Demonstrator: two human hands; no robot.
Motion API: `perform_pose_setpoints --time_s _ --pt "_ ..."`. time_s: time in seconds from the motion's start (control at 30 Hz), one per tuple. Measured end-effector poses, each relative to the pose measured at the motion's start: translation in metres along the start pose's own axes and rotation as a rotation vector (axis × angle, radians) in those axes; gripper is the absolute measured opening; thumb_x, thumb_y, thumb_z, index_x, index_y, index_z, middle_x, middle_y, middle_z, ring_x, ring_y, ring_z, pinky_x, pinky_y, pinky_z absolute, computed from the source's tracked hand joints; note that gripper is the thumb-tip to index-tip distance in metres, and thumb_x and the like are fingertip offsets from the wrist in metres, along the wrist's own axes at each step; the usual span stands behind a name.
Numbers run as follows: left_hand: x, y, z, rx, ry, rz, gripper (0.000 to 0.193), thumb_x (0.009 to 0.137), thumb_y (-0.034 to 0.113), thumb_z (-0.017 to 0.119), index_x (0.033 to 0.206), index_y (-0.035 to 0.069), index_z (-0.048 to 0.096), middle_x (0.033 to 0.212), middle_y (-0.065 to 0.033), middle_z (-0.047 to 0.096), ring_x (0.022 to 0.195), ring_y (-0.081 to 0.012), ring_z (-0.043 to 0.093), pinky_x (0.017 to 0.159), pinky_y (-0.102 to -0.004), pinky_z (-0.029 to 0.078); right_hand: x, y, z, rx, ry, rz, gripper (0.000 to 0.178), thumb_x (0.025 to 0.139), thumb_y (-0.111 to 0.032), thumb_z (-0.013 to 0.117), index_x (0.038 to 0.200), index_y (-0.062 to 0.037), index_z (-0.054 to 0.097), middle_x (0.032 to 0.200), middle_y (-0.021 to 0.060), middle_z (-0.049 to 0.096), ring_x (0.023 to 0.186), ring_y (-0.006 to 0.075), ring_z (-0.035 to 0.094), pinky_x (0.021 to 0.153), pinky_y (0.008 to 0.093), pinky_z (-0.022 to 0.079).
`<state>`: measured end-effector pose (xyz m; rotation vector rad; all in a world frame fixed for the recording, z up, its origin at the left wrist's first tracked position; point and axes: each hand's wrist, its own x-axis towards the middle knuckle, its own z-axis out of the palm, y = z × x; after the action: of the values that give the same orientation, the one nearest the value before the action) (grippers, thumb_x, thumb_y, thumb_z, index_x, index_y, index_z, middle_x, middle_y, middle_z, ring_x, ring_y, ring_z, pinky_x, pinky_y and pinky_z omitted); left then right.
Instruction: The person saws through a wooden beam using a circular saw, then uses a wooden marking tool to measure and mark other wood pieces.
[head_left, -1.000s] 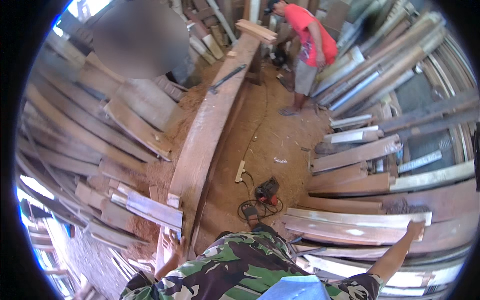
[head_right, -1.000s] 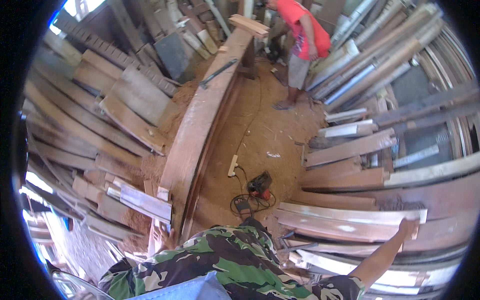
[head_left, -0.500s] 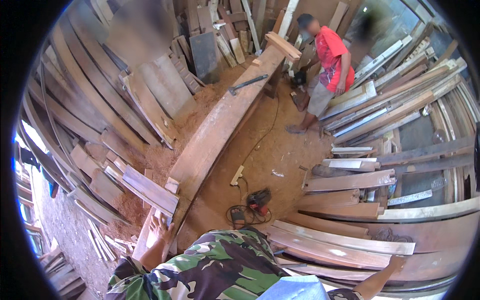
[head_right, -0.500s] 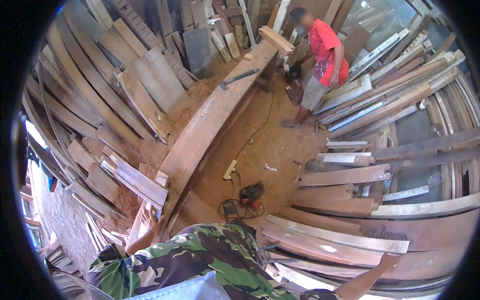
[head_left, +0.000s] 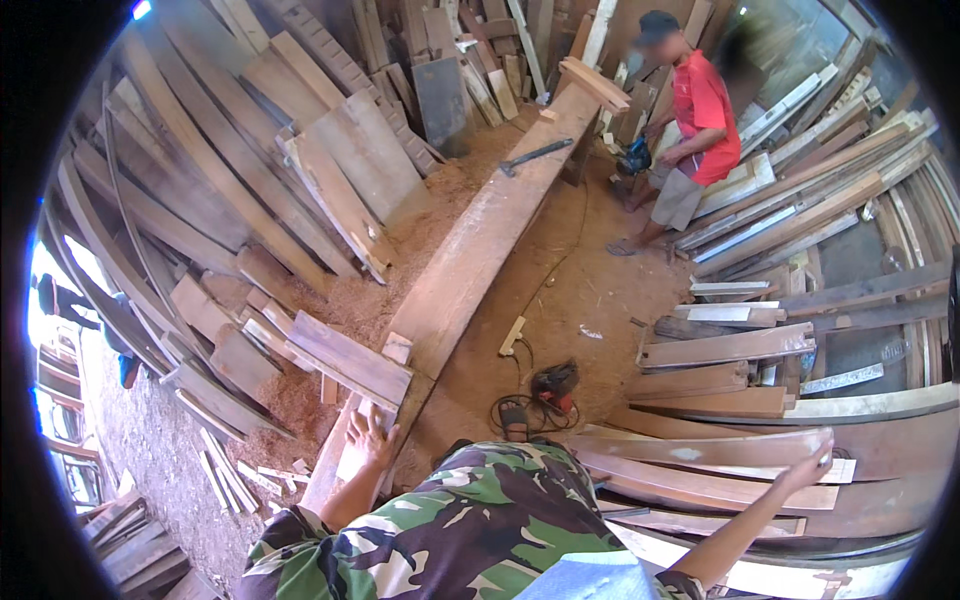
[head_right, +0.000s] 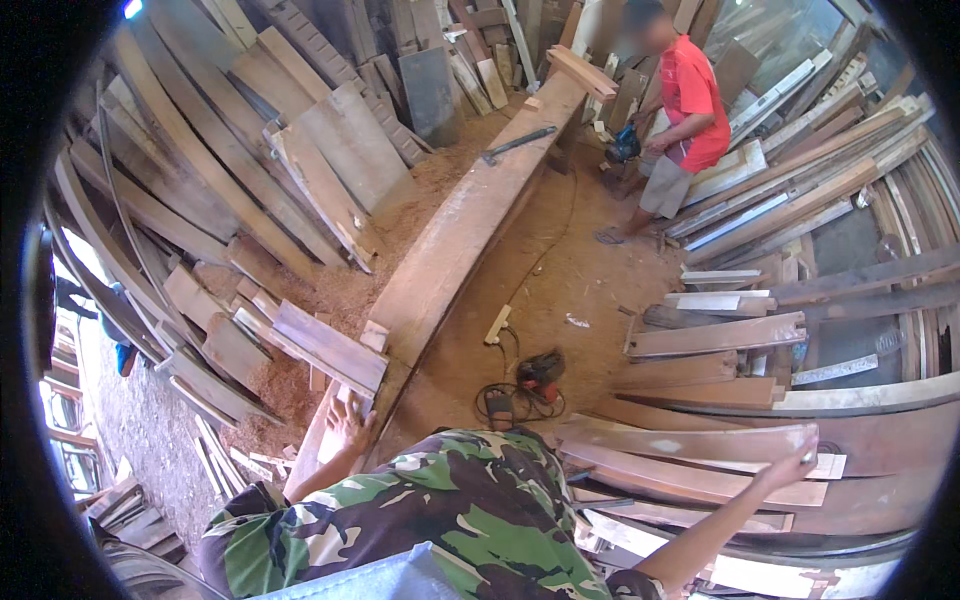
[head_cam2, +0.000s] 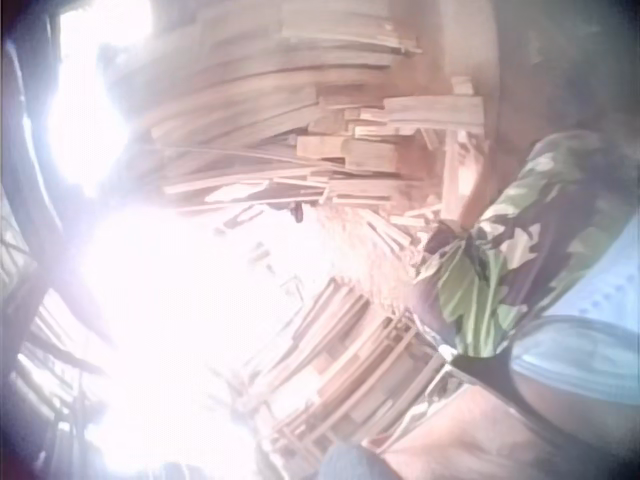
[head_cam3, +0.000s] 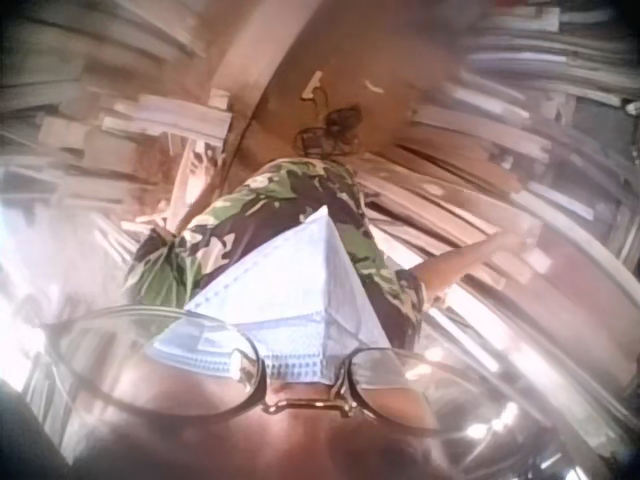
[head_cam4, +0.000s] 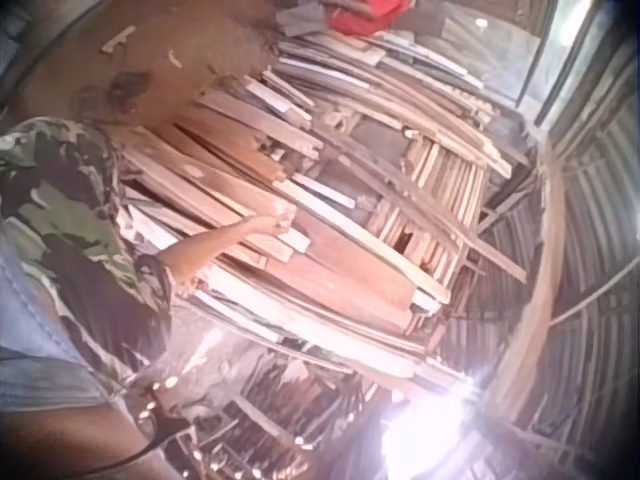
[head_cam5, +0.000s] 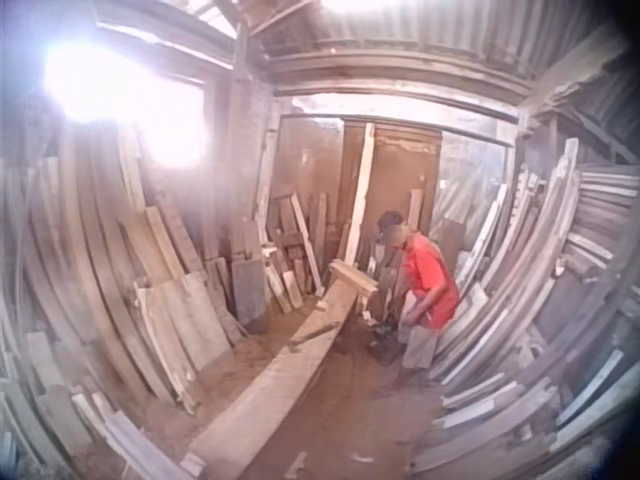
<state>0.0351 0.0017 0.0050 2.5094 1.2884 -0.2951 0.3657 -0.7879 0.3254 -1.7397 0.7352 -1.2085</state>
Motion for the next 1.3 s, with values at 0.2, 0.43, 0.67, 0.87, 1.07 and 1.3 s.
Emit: perform_pose_setpoints --time_s 0.2,0.43,0.67,0.87,1.07,1.3 --pt "0.001 -0.004 0.007 -0.010 0.048 0.043 0.095 0.093 0.066 0.069 0.170 0.027 0.029 0.172 -0.0303 0.024 0.157 -0.0501 0.024 0.127 -0.0645 0.018 -0.056 -0.049 0.072 -0.114 0.072 -0.388 0.072 0.104 -0.060 0.065 0.120 0.0097 0.068 0.119 0.0284 0.071 0.110 0.0410 0.067 0.100 0.0499 0.050" --pt "-0.004 -0.001 -0.001 -0.020 0.018 0.021 0.096 0.093 0.069 0.066 0.171 0.027 0.028 0.172 -0.0305 0.022 0.158 -0.0494 0.023 0.127 -0.0647 0.018 -0.028 -0.123 0.058 -0.012 0.188 -0.323 0.059 0.103 -0.050 0.071 0.110 0.0085 0.072 0.116 0.0254 0.073 0.107 0.0350 0.069 0.097 0.0473 0.051" --pt "-0.005 -0.001 -0.006 0.005 0.014 0.017 0.097 0.094 0.070 0.065 0.172 0.027 0.026 0.173 -0.0310 0.021 0.158 -0.0504 0.023 0.127 -0.0652 0.017 -0.043 -0.205 0.092 0.314 0.019 -0.391 0.052 0.103 -0.045 0.074 0.111 0.0062 0.072 0.114 0.0182 0.072 0.104 0.0262 0.066 0.098 0.0410 0.052" --pt "-0.003 -0.004 0.002 0.000 0.046 0.042 0.098 0.094 0.071 0.065 0.172 0.028 0.024 0.172 -0.0311 0.022 0.157 -0.0514 0.024 0.127 -0.0646 0.018 -0.042 -0.205 0.149 0.349 -0.031 -0.405 0.049 0.103 -0.043 0.076 0.113 0.0052 0.071 0.113 0.0163 0.073 0.103 0.0236 0.066 0.095 0.0399 0.053" --pt "-0.002 -0.002 -0.001 0.013 0.030 0.040 0.098 0.093 0.070 0.066 0.172 0.028 0.024 0.172 -0.0294 0.023 0.157 -0.0515 0.025 0.127 -0.0645 0.018 -0.031 -0.092 0.205 0.388 -0.239 -0.201 0.048 0.104 -0.037 0.075 0.122 0.0066 0.068 0.122 0.0160 0.071 0.111 0.0246 0.067 0.101 0.0401 0.054" --pt "-0.001 0.001 -0.002 0.004 0.021 0.013 0.099 0.092 0.068 0.068 0.172 0.026 0.026 0.173 -0.0294 0.022 0.158 -0.0511 0.023 0.128 -0.0659 0.017 -0.023 -0.024 0.210 0.264 -0.019 -0.133 0.068 0.099 -0.054 0.076 0.129 0.0063 0.066 0.129 0.0236 0.069 0.114 0.0303 0.066 0.102 0.0445 0.052"
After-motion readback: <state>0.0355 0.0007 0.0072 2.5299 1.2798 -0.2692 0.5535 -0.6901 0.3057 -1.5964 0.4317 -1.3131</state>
